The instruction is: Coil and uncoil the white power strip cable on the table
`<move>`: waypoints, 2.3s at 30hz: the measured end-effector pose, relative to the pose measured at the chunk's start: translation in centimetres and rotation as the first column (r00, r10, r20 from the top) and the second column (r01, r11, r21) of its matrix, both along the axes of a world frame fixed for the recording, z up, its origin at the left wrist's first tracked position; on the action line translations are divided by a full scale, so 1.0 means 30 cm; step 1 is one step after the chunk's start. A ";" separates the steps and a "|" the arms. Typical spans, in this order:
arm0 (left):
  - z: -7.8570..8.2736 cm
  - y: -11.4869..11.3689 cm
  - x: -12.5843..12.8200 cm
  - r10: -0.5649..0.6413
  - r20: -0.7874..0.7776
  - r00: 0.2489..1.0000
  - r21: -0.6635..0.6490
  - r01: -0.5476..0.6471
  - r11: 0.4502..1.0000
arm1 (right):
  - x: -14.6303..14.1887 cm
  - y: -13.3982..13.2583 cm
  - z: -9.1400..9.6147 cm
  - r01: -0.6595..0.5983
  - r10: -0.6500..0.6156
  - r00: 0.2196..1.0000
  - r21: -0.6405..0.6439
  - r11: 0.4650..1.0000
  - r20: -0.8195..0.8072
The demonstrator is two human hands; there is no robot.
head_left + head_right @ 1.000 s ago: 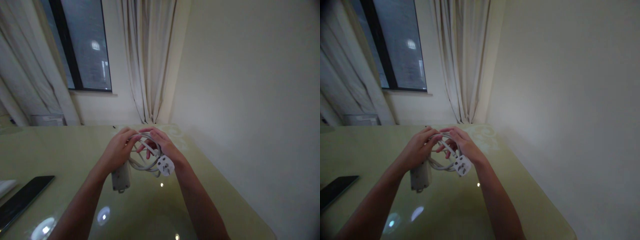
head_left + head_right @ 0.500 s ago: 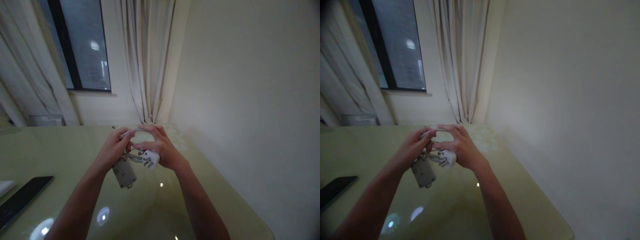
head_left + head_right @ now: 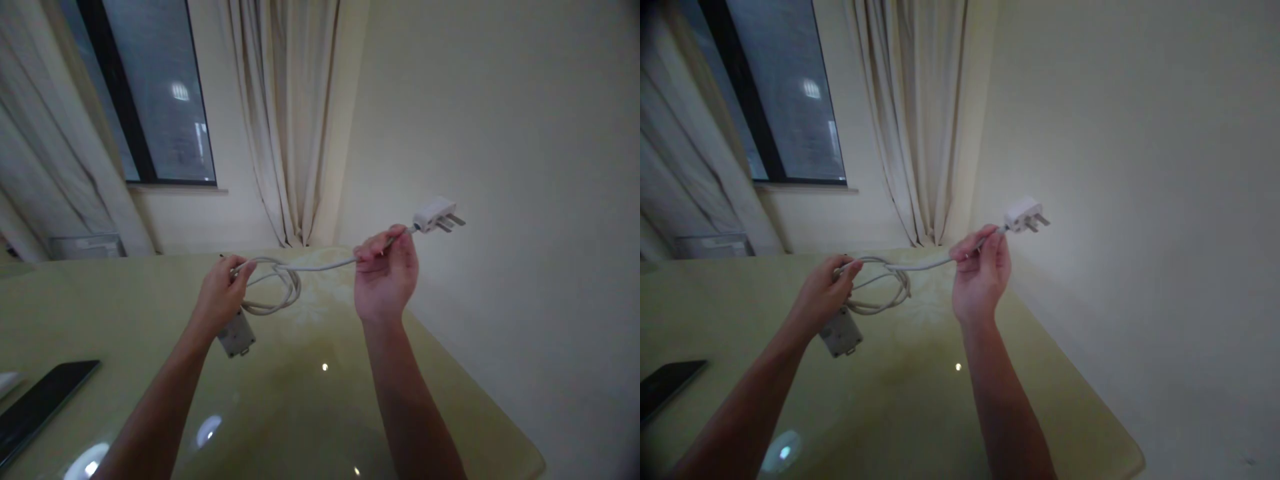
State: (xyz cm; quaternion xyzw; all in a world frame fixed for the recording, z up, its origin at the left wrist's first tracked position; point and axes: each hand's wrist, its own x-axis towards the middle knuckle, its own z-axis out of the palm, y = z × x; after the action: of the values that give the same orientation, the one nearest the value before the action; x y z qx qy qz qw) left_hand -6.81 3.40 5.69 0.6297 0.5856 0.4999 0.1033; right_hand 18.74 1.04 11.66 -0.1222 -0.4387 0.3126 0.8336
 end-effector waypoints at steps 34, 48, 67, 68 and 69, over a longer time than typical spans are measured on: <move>0.057 -0.096 0.075 -0.306 0.477 0.824 0.043 0.326 0.944 | -0.234 0.149 -0.248 -0.695 0.812 0.584 -0.507 0.510 0.016; -0.031 -0.047 0.147 -0.431 0.695 0.575 0.061 0.550 0.833 | -0.279 0.147 -0.250 -0.583 0.604 0.789 -0.441 0.682 -0.109; 0.028 -0.090 0.136 -0.336 0.317 0.887 0.158 0.300 0.941 | -0.051 0.167 -0.141 -0.241 0.344 0.563 -0.249 0.938 0.751; 0.027 -0.093 0.154 -0.357 0.291 0.888 0.167 0.320 0.933 | -0.061 0.150 -0.136 -0.299 0.382 0.492 -0.260 0.918 0.783; 0.026 -0.094 0.168 -0.370 0.275 0.887 0.173 0.333 0.927 | -0.071 0.140 -0.138 -0.328 0.406 0.437 -0.278 0.903 0.803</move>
State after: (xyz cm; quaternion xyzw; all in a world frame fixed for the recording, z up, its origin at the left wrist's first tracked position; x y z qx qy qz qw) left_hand -1.77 0.58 6.46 0.6463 0.4076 0.5978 0.2425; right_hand 16.62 5.25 7.52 -0.1932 -0.7892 0.4035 0.4206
